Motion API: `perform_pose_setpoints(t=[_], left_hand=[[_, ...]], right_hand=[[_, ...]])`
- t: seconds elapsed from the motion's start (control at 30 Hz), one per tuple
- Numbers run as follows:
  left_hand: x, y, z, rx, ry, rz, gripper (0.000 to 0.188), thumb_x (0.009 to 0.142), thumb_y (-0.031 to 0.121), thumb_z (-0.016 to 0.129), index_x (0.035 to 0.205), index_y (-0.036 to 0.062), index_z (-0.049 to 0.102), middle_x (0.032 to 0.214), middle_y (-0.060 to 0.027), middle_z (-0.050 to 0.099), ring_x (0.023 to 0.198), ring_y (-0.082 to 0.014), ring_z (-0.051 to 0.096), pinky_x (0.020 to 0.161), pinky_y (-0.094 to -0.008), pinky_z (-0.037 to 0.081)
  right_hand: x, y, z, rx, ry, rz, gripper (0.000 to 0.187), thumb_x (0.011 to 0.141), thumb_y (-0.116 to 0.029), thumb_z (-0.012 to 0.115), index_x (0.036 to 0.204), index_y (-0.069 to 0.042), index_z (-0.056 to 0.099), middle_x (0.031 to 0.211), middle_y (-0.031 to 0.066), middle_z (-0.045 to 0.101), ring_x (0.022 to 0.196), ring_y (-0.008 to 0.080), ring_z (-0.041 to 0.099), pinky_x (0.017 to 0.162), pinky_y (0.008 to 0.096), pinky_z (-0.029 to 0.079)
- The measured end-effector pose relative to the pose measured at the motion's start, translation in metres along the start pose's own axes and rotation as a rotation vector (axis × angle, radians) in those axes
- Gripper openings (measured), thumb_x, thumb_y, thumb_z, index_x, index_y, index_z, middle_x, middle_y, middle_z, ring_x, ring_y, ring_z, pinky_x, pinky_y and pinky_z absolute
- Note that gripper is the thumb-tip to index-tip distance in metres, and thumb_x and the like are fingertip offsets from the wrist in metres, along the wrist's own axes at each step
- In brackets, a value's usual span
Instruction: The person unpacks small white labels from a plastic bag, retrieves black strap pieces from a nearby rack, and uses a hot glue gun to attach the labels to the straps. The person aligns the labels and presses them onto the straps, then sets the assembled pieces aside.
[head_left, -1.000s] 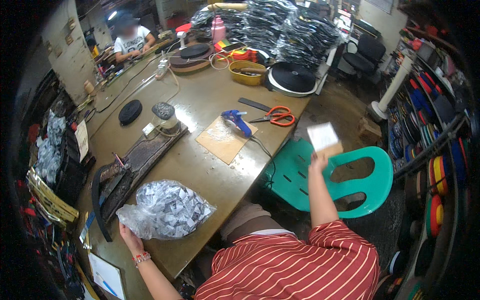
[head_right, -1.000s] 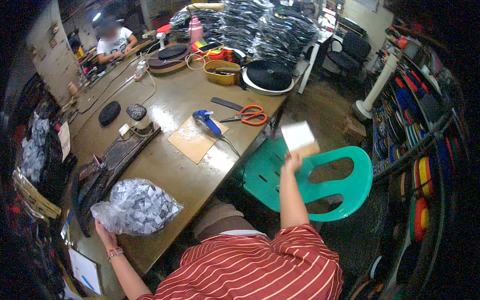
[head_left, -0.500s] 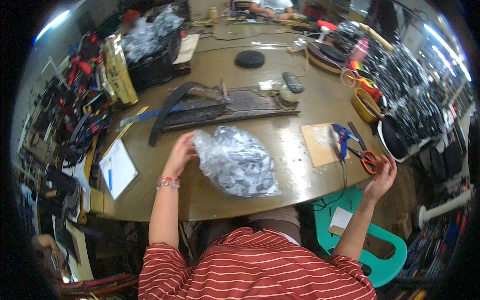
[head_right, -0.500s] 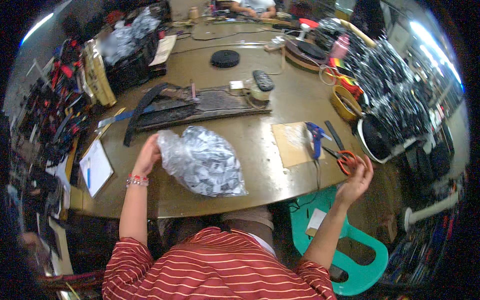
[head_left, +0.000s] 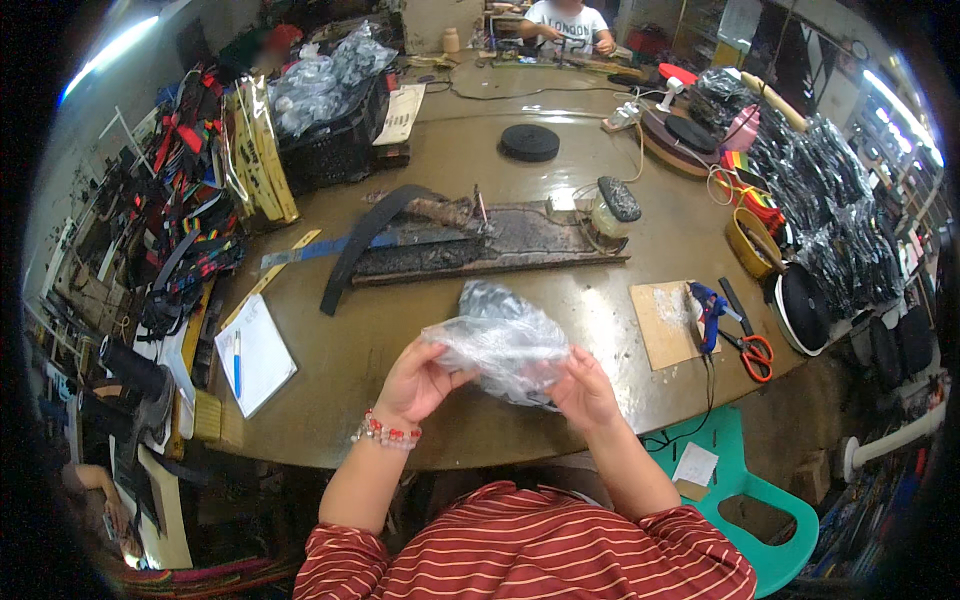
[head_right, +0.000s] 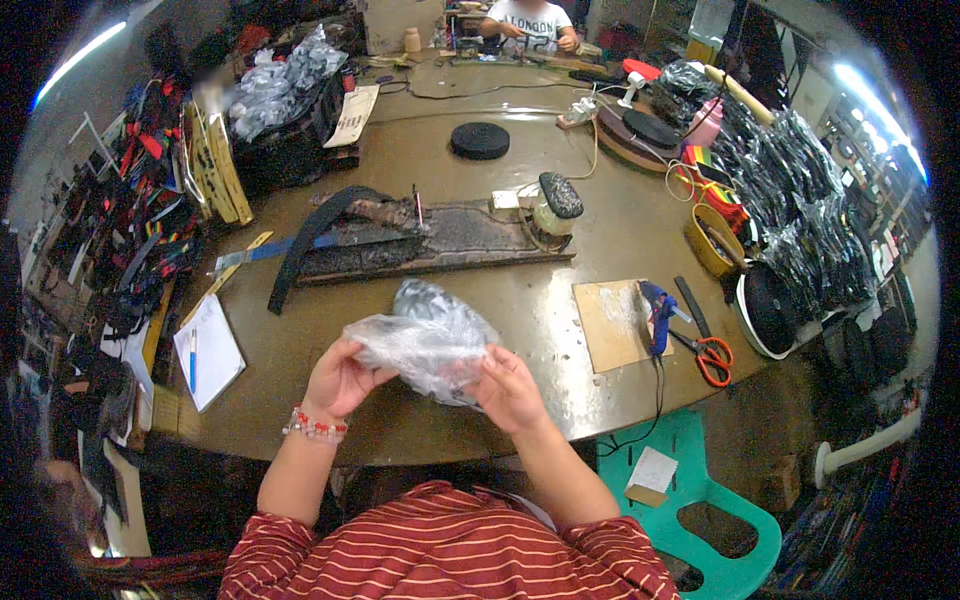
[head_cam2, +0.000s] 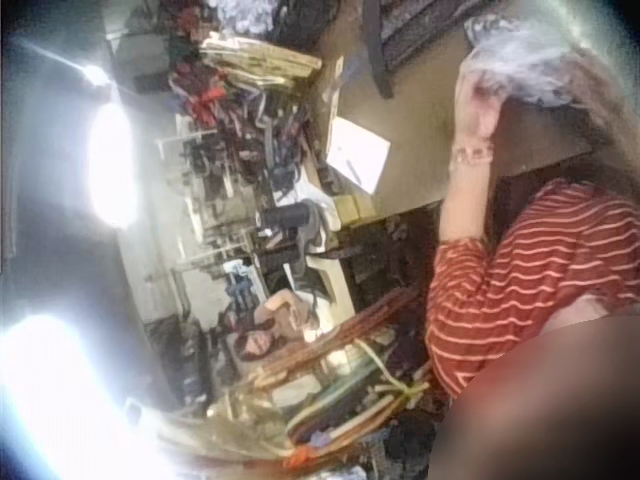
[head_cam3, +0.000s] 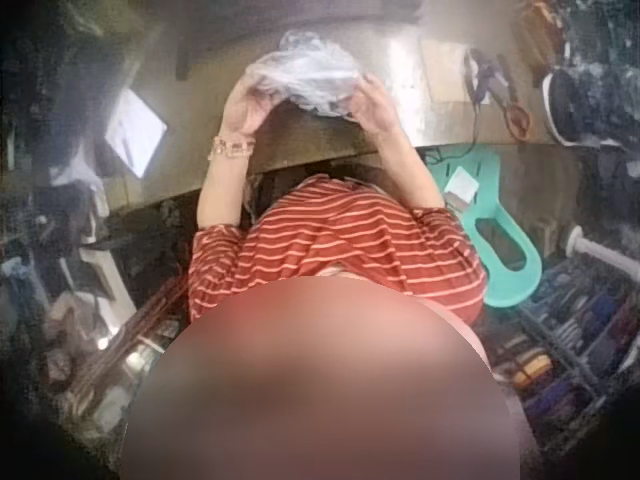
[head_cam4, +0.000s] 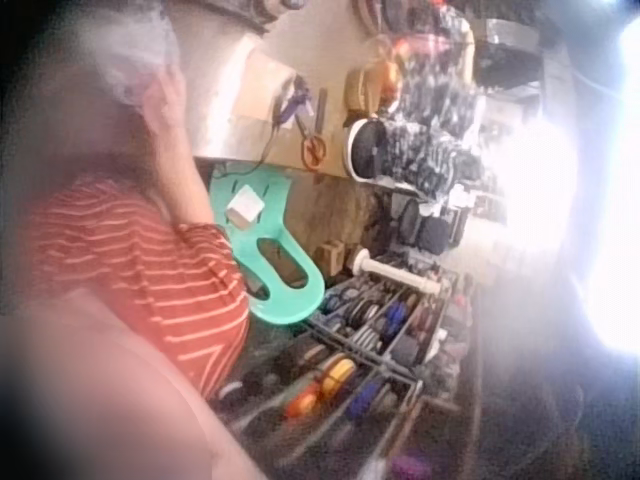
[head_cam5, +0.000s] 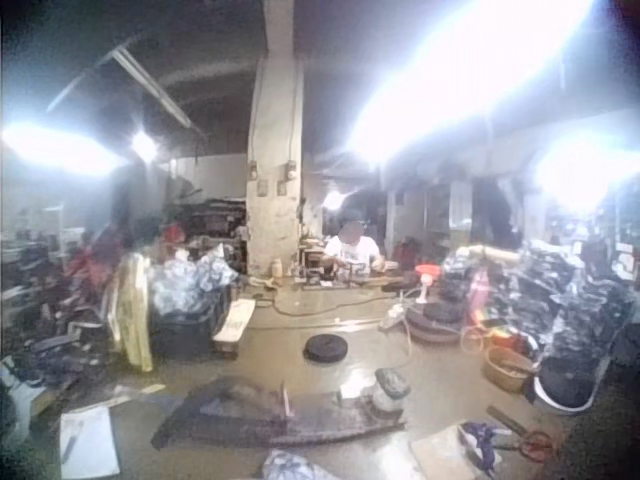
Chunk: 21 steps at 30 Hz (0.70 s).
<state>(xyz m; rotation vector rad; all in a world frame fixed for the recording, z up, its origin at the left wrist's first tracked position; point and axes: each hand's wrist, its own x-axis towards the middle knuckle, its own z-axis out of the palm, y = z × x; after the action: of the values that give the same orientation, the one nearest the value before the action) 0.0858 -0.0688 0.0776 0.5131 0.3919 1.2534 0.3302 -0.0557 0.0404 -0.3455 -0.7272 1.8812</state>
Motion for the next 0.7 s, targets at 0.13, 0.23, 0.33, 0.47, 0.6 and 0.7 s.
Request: perform_pose_setpoints(t=[0.13, 0.23, 0.33, 0.47, 0.6, 0.7], left_hand=[[0.011, -0.016, -0.007, -0.182, 0.039, -0.119, 0.037, 0.093, 0.023, 0.052, 0.122, 0.0009, 0.051, 0.116, -0.0141, 0.061, 0.106, -0.0245, 0.061, 0.085, -0.0385, 0.055], [0.016, -0.043, -0.01, -0.197, 0.043, -0.252, 0.033, 0.092, 0.022, 0.056, 0.119, 0.0041, 0.054, 0.112, -0.012, 0.063, 0.101, -0.0214, 0.062, 0.082, -0.037, 0.054], [0.007, -0.054, -0.009, 0.949, -0.016, -0.006, 0.03, 0.086, 0.017, 0.066, 0.113, 0.0066, 0.058, 0.104, -0.0093, 0.063, 0.094, -0.021, 0.062, 0.083, -0.0358, 0.05], [-0.014, -0.015, -0.004, 1.589, 0.078, 0.397, 0.03, 0.082, 0.013, 0.068, 0.108, 0.0037, 0.059, 0.109, -0.0116, 0.061, 0.1, -0.021, 0.058, 0.087, -0.0343, 0.046], [-0.015, 0.008, 0.023, 1.474, 0.2, 0.282, 0.033, 0.083, 0.01, 0.067, 0.114, 0.0039, 0.056, 0.125, -0.0124, 0.054, 0.114, -0.0215, 0.053, 0.093, -0.0342, 0.044], [-0.007, -0.029, 0.04, 0.431, -0.12, -0.033, 0.049, 0.084, 0.007, 0.065, 0.13, 0.0082, 0.046, 0.125, -0.0079, 0.053, 0.114, -0.0211, 0.053, 0.095, -0.0347, 0.044]], right_hand=[[-0.001, -0.006, -0.011, 0.287, -0.073, 0.097, 0.055, 0.094, -0.045, 0.042, 0.124, 0.0, 0.049, 0.112, 0.0178, 0.06, 0.097, 0.0281, 0.061, 0.085, 0.0436, 0.051], [0.014, -0.01, -0.015, 0.588, -0.155, 0.023, 0.059, 0.093, -0.05, 0.041, 0.125, -0.001, 0.049, 0.11, 0.0165, 0.061, 0.09, 0.0268, 0.062, 0.076, 0.0414, 0.053], [0.026, -0.033, -0.014, -0.438, 0.197, 0.044, 0.048, 0.088, -0.045, 0.057, 0.115, -0.005, 0.056, 0.1, 0.0113, 0.062, 0.082, 0.025, 0.061, 0.068, 0.0386, 0.051], [0.001, -0.066, 0.004, -1.67, 0.33, -0.264, 0.047, 0.079, -0.038, 0.072, 0.107, -0.004, 0.058, 0.083, 0.0143, 0.058, 0.078, 0.0242, 0.061, 0.07, 0.0345, 0.05], [-0.023, -0.061, 0.015, -1.357, 0.244, 0.063, 0.061, 0.082, -0.046, 0.068, 0.123, -0.004, 0.052, 0.107, 0.0187, 0.059, 0.097, 0.0303, 0.061, 0.085, 0.0379, 0.047], [-0.013, -0.028, 0.02, -1.124, 0.151, -0.012, 0.063, 0.082, -0.036, 0.07, 0.13, -0.002, 0.047, 0.12, 0.0193, 0.057, 0.105, 0.0303, 0.059, 0.091, 0.0379, 0.046]])
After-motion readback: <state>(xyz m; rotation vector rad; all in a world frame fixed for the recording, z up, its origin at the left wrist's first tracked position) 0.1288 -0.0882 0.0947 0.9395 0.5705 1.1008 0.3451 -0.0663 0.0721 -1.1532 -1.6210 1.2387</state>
